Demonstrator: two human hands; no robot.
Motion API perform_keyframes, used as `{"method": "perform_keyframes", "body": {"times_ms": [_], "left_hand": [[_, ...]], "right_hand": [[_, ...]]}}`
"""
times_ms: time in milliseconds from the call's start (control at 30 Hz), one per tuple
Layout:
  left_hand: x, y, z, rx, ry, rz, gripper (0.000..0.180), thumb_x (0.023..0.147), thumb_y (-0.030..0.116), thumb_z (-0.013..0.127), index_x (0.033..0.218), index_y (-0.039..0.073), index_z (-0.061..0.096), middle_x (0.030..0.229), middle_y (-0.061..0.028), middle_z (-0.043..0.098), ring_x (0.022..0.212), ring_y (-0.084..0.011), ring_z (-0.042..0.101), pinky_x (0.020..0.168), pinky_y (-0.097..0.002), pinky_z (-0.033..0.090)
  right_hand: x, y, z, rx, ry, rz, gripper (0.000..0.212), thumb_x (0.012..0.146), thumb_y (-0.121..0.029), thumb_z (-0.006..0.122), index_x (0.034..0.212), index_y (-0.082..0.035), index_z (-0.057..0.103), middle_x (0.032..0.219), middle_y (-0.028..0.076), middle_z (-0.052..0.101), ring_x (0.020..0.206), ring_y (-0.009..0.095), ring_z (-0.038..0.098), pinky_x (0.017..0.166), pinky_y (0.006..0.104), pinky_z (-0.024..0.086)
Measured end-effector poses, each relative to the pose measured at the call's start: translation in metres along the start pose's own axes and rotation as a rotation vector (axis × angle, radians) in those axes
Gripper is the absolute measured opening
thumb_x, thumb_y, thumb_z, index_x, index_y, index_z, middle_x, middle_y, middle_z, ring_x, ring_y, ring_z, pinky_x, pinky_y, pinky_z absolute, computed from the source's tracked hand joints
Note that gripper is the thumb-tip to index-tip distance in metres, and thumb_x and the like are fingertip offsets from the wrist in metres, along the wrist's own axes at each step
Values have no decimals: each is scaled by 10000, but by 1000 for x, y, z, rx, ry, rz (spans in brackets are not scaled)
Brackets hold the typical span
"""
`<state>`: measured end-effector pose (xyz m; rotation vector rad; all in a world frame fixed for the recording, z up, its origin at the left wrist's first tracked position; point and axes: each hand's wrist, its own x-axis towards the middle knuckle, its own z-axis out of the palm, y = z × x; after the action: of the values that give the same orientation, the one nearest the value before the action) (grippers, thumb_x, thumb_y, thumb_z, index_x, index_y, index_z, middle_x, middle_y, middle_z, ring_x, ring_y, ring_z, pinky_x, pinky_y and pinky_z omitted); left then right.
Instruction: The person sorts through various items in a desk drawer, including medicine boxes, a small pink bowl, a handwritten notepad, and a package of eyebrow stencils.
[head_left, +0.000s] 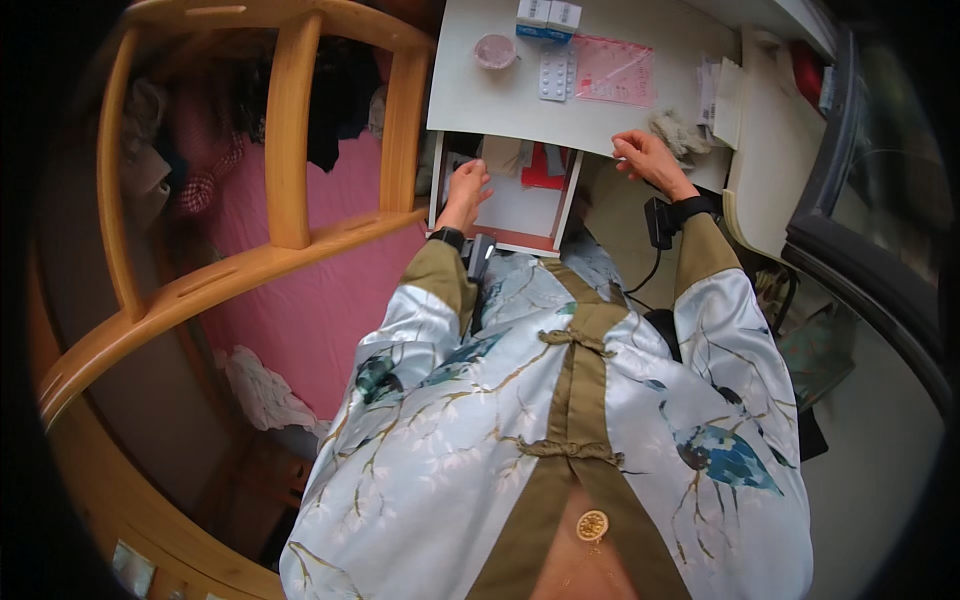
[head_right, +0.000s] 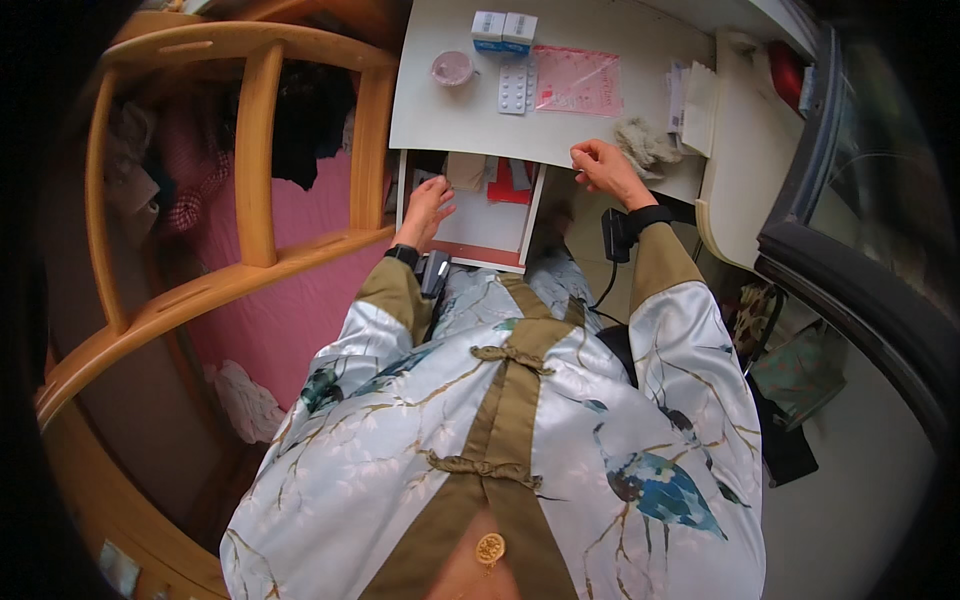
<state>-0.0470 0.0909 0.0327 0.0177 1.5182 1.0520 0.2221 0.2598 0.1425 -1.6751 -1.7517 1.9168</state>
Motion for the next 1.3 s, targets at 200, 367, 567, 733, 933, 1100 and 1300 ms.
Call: {"method": "perform_keyframes", "body": {"times_ms": [200, 367, 567, 733, 933, 1100, 1300], "left_hand": [[73, -52, -19, 265, 244, 222, 353, 828, 190, 593, 1115, 6, 501, 896, -64, 569, 833, -163, 547, 733, -294, 440], [65, -41, 25, 271, 378, 263, 404, 677, 123, 715, 1024, -11, 556, 837, -53, 599, 674, -136, 525, 597, -281, 430], [62, -42, 26, 331, 328, 263, 351, 626, 197, 747, 881, 0, 607, 840, -146, 644, 783, -273, 610, 731, -349, 467], [59, -40, 46, 644, 577, 367, 339, 652, 194, 742, 893, -11, 619, 852, -128, 650, 806, -250, 615, 728, -342, 465], [69, -55, 50, 471, 429, 260, 326, 644, 194, 741, 867, -17, 632, 834, -124, 652, 766, -248, 617, 696, -349, 470], [64, -57, 40, 299, 272, 175, 233, 677, 125, 694, 836, -22, 607, 758, -81, 607, 661, -153, 557, 586, -284, 467], [-14, 13, 6, -165, 9, -14, 378, 780, 54, 614, 1112, 12, 438, 942, -89, 562, 830, -214, 596, 686, -318, 518]], "right_hand": [[12, -17, 42, -107, -128, -4, 283, 872, -276, 508, 1042, -54, 555, 871, 18, 595, 694, 94, 571, 585, 233, 469], [10, -4, 38, -75, -125, 48, 284, 884, -270, 506, 1057, -49, 548, 864, 19, 595, 699, 92, 568, 590, 232, 470], [10, -6, 53, -59, -175, 42, 286, 884, -271, 515, 1055, -44, 547, 857, 20, 592, 693, 89, 561, 579, 223, 463], [8, -8, 57, -52, -186, 45, 283, 883, -268, 517, 1045, -38, 548, 837, 17, 586, 683, 87, 555, 568, 220, 458], [7, -16, 63, -107, -238, 58, 307, 902, -279, 488, 1094, -43, 530, 881, 28, 593, 737, 97, 566, 613, 227, 452], [9, -17, 71, -86, -214, 21, 281, 872, -251, 525, 1040, -27, 548, 811, 18, 589, 670, 88, 545, 563, 225, 459], [6, -33, 67, -144, -268, -134, 350, 854, -219, 559, 1160, -61, 504, 986, 63, 560, 771, 114, 549, 650, 241, 470]]}}
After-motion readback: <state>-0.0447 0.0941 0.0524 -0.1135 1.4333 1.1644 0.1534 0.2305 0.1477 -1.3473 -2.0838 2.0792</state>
